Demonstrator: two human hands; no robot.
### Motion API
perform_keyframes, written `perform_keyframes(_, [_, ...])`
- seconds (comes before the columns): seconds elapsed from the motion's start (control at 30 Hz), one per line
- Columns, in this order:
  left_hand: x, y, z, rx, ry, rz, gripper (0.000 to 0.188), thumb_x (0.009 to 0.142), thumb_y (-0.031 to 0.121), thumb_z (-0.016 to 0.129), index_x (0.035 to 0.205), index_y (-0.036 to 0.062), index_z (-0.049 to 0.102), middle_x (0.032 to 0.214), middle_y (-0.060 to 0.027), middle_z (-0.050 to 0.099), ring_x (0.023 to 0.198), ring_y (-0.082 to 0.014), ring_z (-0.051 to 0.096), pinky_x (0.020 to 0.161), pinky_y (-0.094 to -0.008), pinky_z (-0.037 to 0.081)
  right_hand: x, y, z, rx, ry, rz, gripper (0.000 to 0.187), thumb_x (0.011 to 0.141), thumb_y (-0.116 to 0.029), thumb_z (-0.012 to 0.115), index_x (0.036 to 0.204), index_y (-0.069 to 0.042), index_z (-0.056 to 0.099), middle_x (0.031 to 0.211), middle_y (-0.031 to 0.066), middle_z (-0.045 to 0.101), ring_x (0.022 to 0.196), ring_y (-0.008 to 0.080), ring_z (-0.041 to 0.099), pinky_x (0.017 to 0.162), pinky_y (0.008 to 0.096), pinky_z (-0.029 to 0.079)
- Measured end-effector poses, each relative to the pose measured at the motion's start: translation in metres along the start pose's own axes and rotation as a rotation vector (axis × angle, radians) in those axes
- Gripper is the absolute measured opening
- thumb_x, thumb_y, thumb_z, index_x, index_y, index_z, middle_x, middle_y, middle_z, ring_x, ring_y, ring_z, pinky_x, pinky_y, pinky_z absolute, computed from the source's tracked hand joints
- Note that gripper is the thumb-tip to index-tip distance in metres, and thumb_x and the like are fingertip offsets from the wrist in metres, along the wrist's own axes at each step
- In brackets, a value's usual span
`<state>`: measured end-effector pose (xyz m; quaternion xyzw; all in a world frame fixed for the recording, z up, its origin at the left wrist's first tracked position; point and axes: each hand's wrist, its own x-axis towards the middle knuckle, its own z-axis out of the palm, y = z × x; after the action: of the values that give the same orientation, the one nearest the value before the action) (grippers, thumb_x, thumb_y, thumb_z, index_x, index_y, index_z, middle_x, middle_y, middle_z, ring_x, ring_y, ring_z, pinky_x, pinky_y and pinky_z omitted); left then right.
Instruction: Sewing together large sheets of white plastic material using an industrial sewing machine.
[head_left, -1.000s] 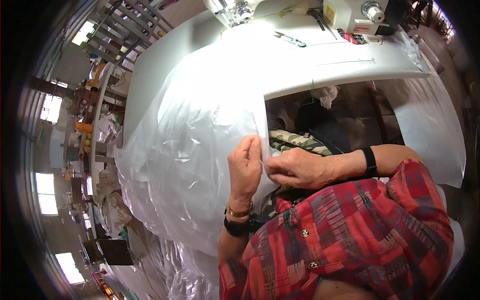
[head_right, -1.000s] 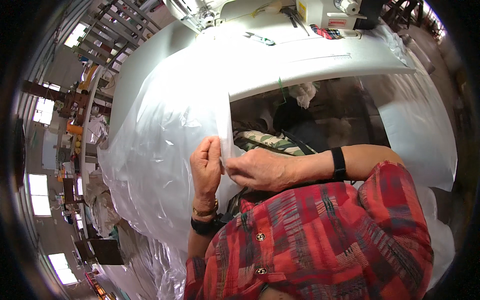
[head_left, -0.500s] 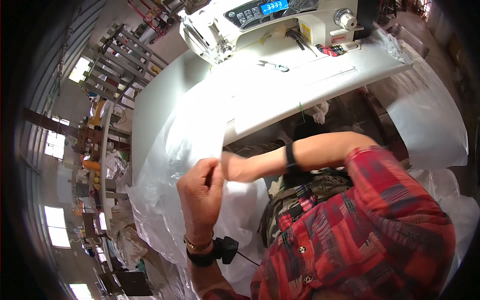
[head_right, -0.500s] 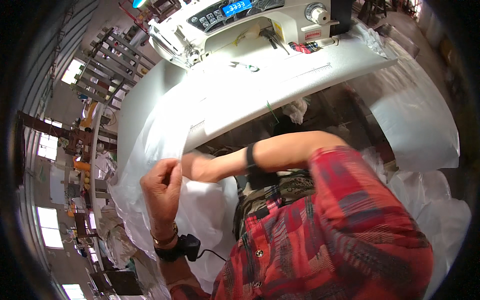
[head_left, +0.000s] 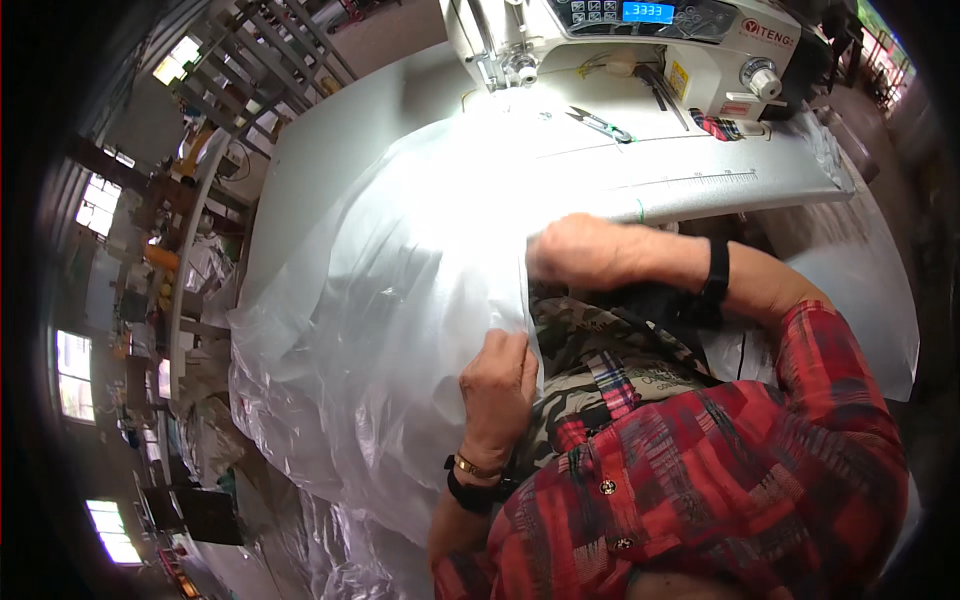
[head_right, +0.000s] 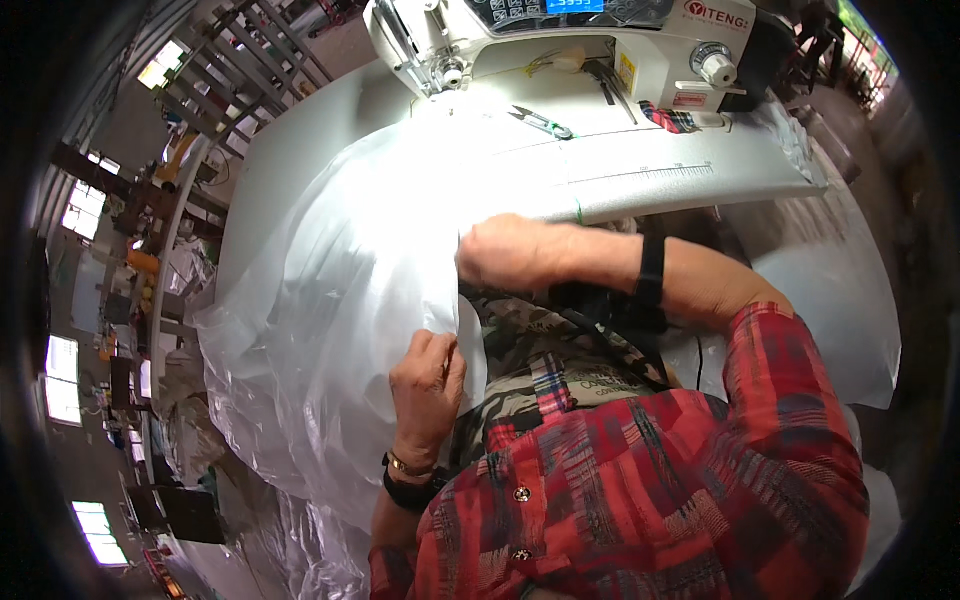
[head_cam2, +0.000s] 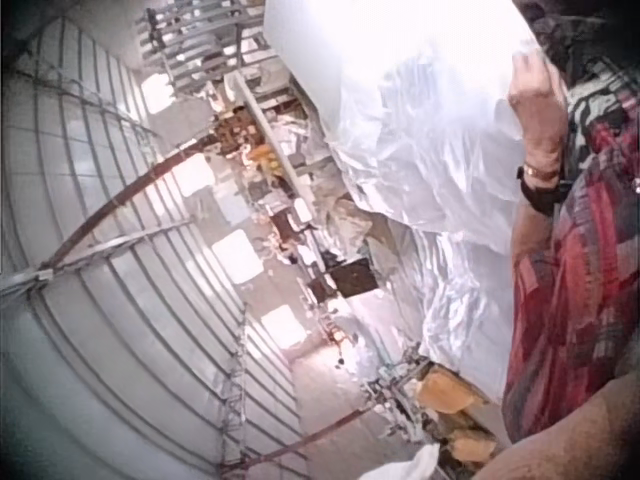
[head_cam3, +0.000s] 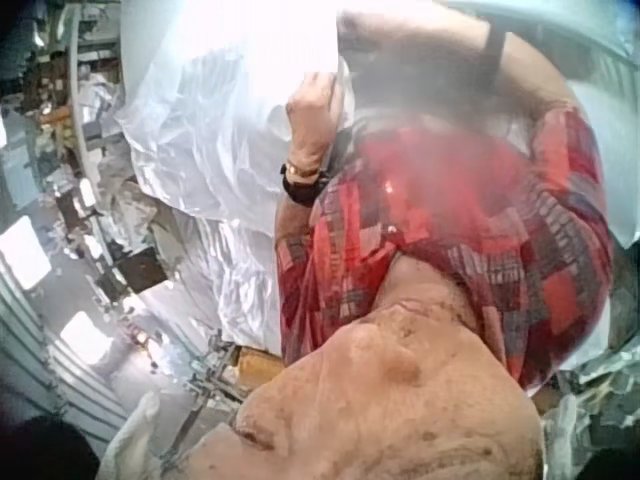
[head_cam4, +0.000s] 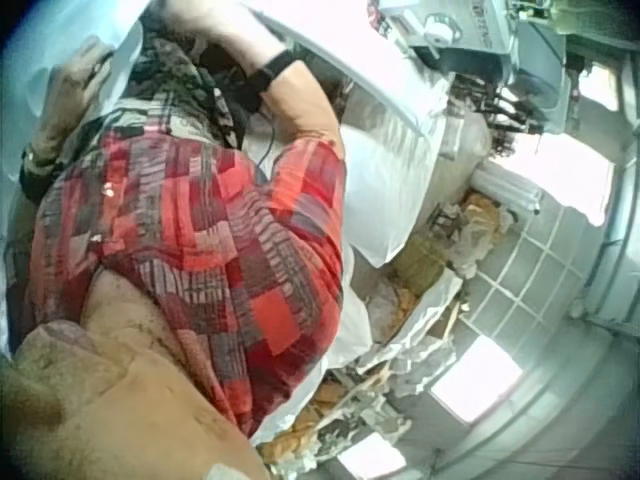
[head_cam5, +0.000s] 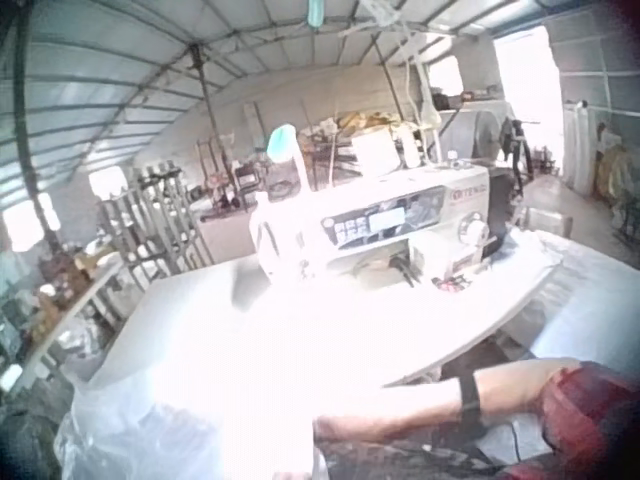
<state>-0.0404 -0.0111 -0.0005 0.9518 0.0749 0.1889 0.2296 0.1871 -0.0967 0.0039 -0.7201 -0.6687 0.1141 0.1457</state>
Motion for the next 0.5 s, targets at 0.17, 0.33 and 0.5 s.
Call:
perform_keyframes(0.17, [-0.005, 0.0, 0.008, -0.359, 0.058, -0.251, 0.027, 0.085, -0.001, 0.056, 0.111, 0.0, 0.062, 0.086, -0.0161, 0.06, 0.071, -0.0308, 0.06, 0.064, -0.0369, 0.048, 0.032, 0.042, -0.029, -0.268, 0.457, -0.018, 0.02, 0.084, -0.021, 0.064, 0.086, -0.003, 0.057, 0.09, 0.015, 0.059, 0.089, 0.0316, 0.059, 0.072, 0.0418, 0.049])
perform_keyframes(0.33, [-0.01, -0.004, 0.019, -0.31, 0.167, -0.251, 0.03, 0.085, -0.003, 0.055, 0.114, -0.0015, 0.064, 0.081, -0.0109, 0.059, 0.066, -0.0156, 0.054, 0.062, -0.0292, 0.045, 0.046, 0.075, -0.019, -0.251, 0.638, 0.058, 0.029, 0.084, -0.029, 0.065, 0.095, -0.002, 0.06, 0.101, 0.0158, 0.059, 0.099, 0.0323, 0.056, 0.085, 0.0441, 0.046])
perform_keyframes(0.5, [0.007, -0.011, 0.027, -0.28, 0.054, -0.118, 0.031, 0.082, -0.005, 0.05, 0.108, -0.0033, 0.066, 0.078, -0.013, 0.056, 0.068, -0.0208, 0.055, 0.063, -0.0306, 0.045, 0.044, 0.078, -0.016, -0.199, 0.587, 0.168, 0.034, 0.085, -0.034, 0.065, 0.097, -0.003, 0.06, 0.099, 0.016, 0.059, 0.101, 0.0335, 0.056, 0.089, 0.0448, 0.044])
